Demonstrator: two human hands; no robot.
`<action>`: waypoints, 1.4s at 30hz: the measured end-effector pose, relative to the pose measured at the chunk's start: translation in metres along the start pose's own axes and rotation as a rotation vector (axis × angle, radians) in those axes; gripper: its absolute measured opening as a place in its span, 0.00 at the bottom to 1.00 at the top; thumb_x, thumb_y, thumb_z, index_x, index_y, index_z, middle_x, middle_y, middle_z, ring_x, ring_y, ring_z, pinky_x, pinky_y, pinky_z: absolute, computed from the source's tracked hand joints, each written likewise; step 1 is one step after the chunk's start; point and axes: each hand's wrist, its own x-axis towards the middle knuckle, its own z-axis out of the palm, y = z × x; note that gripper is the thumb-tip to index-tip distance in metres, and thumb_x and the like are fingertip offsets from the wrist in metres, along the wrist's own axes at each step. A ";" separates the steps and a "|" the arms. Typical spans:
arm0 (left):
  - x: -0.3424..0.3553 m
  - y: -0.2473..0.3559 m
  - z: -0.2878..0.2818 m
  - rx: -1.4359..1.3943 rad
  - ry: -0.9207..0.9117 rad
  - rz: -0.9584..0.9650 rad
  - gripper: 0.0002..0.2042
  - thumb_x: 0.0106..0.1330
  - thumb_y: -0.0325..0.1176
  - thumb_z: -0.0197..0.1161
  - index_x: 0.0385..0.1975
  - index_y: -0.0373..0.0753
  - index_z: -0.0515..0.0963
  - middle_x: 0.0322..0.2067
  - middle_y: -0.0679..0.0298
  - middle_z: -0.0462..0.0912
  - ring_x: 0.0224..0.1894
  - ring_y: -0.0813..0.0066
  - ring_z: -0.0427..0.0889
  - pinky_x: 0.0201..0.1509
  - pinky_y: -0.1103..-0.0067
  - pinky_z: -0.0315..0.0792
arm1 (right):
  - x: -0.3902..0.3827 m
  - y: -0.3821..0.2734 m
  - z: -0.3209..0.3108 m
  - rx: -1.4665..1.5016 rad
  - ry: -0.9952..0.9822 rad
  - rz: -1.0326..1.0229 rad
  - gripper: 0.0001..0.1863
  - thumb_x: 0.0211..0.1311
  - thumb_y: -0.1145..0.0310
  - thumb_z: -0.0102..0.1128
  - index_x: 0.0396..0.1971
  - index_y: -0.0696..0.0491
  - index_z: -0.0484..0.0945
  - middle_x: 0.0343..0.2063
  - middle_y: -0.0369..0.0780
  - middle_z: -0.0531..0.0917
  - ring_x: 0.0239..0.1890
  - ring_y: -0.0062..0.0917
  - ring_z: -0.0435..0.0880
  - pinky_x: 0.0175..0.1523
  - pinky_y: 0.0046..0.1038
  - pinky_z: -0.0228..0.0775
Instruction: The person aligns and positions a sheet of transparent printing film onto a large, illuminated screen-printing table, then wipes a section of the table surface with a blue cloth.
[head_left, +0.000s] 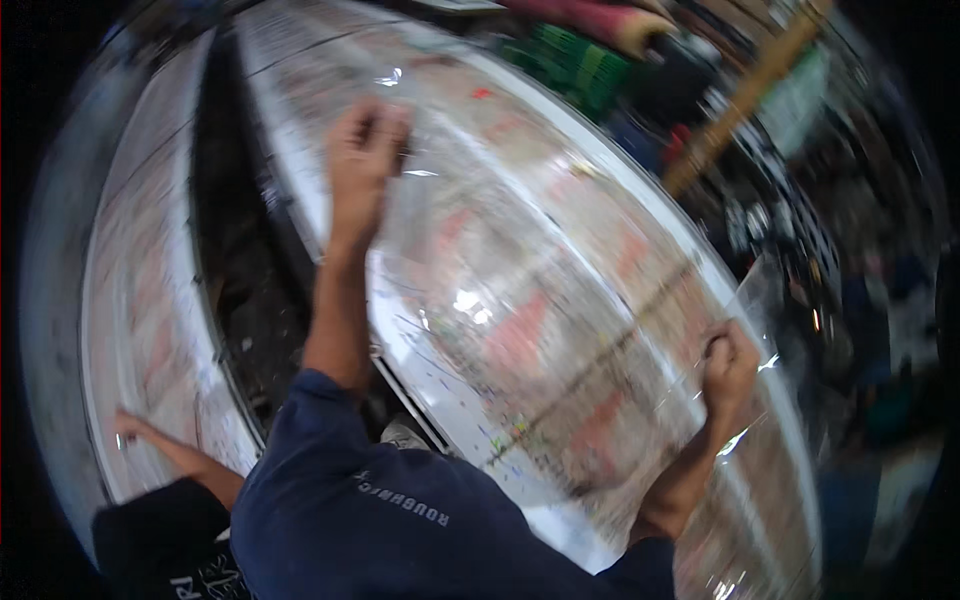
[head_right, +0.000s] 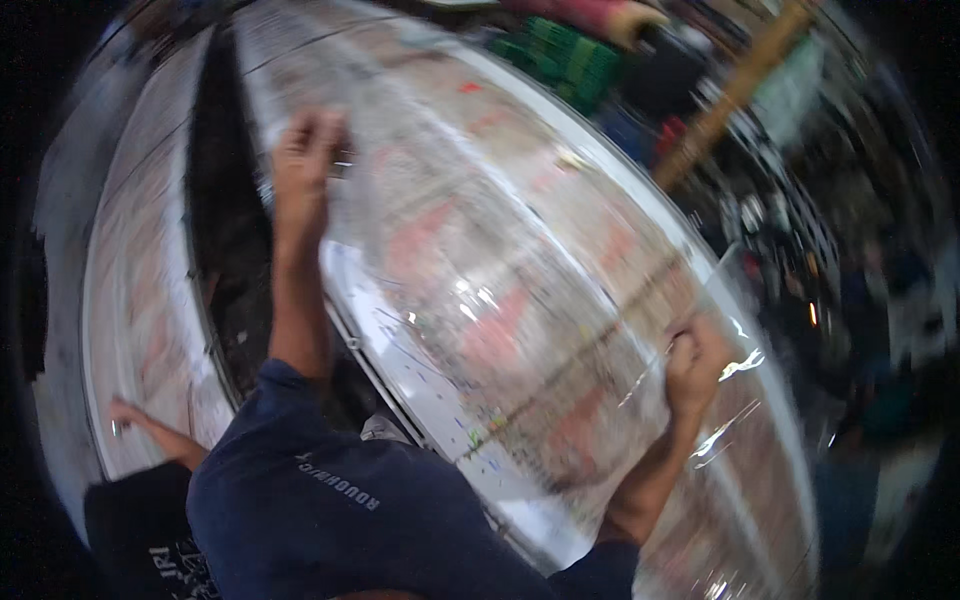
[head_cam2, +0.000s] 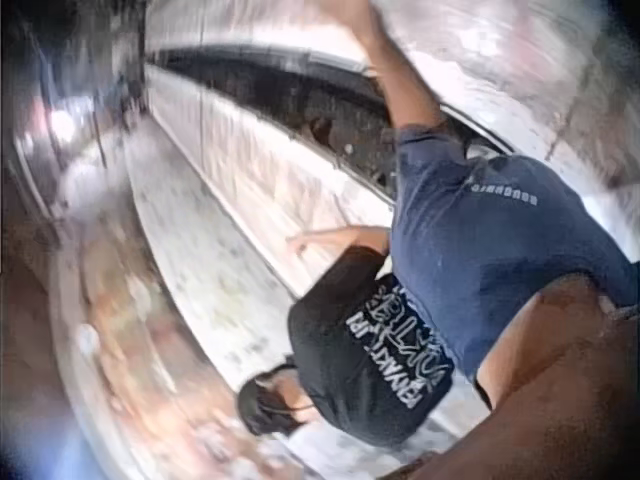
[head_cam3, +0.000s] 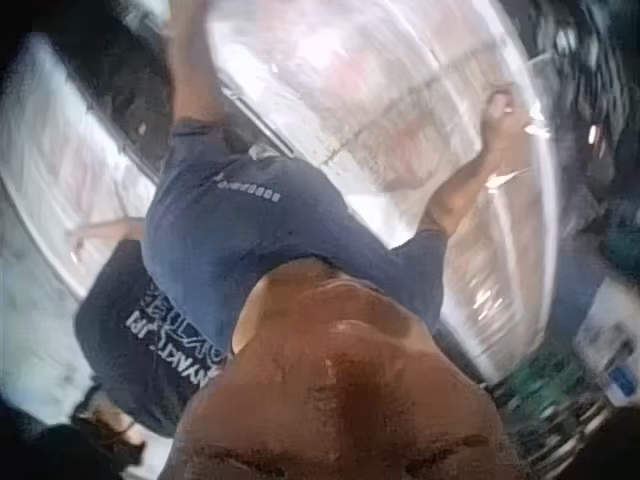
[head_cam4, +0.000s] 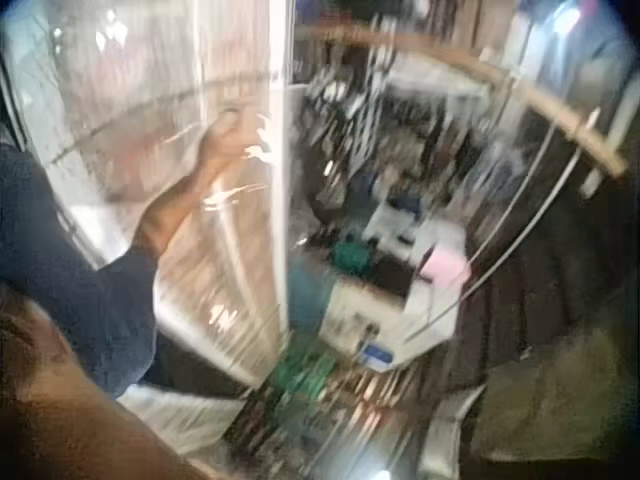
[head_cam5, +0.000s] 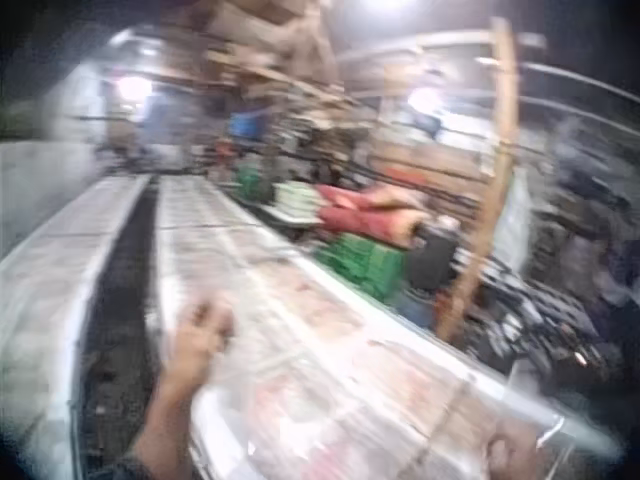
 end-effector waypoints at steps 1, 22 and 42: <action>0.000 -0.008 -0.019 0.003 0.029 -0.003 0.13 0.70 0.35 0.61 0.22 0.41 0.72 0.17 0.74 0.67 0.19 0.87 0.63 0.23 0.84 0.58 | 0.014 -0.041 0.048 0.059 0.034 -0.202 0.08 0.46 0.82 0.45 0.19 0.59 0.76 0.17 0.43 0.75 0.21 0.30 0.77 0.30 0.28 0.67; 0.134 -0.109 -0.398 0.053 0.481 -0.127 0.19 0.65 0.39 0.67 0.20 0.39 0.65 0.18 0.76 0.62 0.22 0.88 0.58 0.23 0.83 0.56 | 0.148 -0.593 0.527 0.388 -0.700 -0.774 0.19 0.45 0.54 0.72 0.20 0.58 0.81 0.14 0.41 0.80 0.16 0.30 0.79 0.26 0.29 0.69; 0.387 -0.327 -0.726 0.833 0.681 -0.418 0.18 0.73 0.41 0.55 0.24 0.32 0.70 0.18 0.67 0.70 0.24 0.76 0.68 0.29 0.73 0.65 | 0.369 -0.787 0.977 0.738 -1.465 -0.554 0.15 0.67 0.66 0.55 0.25 0.62 0.81 0.16 0.37 0.79 0.19 0.16 0.76 0.27 0.22 0.66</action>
